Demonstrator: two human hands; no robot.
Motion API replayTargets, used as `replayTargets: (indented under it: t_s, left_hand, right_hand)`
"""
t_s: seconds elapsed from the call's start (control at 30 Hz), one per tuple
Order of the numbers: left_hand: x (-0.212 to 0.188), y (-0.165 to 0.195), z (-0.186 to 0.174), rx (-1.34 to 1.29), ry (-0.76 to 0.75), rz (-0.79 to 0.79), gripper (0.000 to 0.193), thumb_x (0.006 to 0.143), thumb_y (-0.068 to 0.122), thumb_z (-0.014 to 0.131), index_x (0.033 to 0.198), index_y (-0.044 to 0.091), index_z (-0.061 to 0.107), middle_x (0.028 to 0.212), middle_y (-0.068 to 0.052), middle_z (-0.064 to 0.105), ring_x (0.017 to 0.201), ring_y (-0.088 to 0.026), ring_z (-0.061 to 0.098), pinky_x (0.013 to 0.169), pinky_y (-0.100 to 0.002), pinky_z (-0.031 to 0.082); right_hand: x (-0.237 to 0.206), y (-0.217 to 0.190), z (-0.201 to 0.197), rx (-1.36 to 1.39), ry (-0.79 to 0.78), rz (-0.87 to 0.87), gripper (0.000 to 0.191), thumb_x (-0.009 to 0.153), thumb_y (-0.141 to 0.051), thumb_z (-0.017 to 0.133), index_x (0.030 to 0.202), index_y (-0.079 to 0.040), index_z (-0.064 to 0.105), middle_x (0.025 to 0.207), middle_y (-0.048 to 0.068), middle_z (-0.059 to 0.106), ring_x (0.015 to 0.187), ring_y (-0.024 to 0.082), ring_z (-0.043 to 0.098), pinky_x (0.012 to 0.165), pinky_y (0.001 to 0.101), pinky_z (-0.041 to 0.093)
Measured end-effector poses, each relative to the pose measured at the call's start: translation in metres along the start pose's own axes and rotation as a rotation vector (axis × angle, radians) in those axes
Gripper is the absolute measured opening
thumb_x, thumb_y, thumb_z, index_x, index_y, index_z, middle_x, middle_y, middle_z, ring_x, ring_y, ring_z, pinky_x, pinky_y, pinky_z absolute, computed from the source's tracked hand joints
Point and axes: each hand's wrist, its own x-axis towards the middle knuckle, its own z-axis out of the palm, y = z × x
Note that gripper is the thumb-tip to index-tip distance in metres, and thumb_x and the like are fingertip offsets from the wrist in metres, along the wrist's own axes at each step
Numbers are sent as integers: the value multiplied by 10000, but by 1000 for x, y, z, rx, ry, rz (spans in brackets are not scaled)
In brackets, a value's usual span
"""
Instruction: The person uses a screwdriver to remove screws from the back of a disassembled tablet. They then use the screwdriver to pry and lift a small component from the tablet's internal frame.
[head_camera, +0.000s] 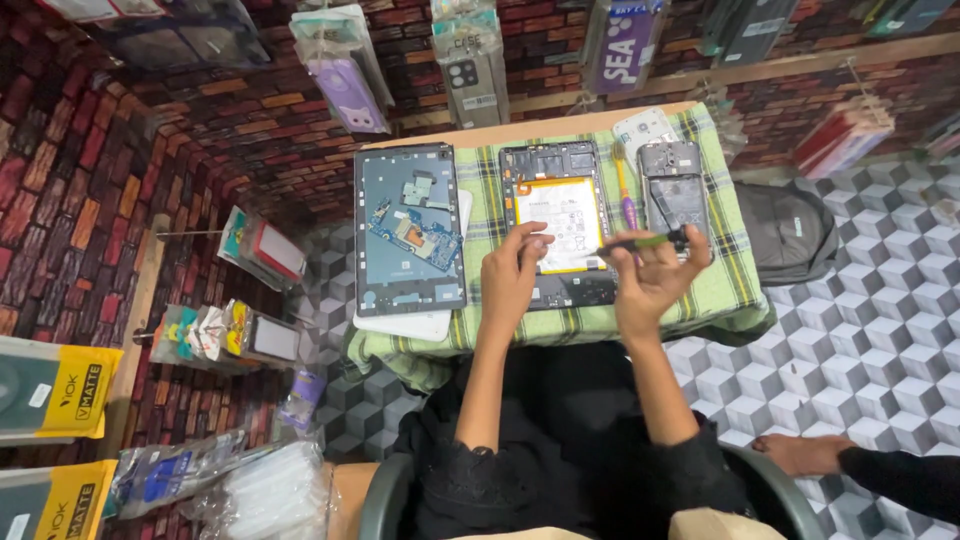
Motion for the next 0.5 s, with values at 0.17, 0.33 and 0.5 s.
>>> replayTargets:
  t_s: [0.17, 0.33, 0.5]
  left_hand:
    - [1, 1, 2, 60, -19, 9, 216, 1004, 144, 586, 1196, 89, 671, 1009, -78, 807, 982, -199, 790, 780, -318, 594]
    - [0, 0, 3, 126, -18, 39, 204, 1003, 154, 593, 1182, 100, 674, 1015, -57, 808, 998, -202, 781, 782, -337, 583]
    - [1, 1, 9, 127, -7, 49, 193, 1000, 172, 609, 1164, 104, 684, 1004, -51, 801, 973, -221, 777, 791, -351, 577]
  right_hand:
    - [-8, -31, -31, -187, -116, -50, 769, 1018, 160, 660, 1536, -209, 228, 1132, 199, 642, 981, 253, 700, 828, 316, 602]
    - [-19, -44, -40, -392, -206, -141, 776, 966, 181, 669, 1493, -191, 239, 1122, 218, 637, 1000, 289, 708, 798, 340, 641]
    - [-24, -42, -47, -431, -213, -173, 773, 949, 207, 654, 1480, -180, 245, 1131, 233, 643, 1000, 292, 718, 805, 357, 650]
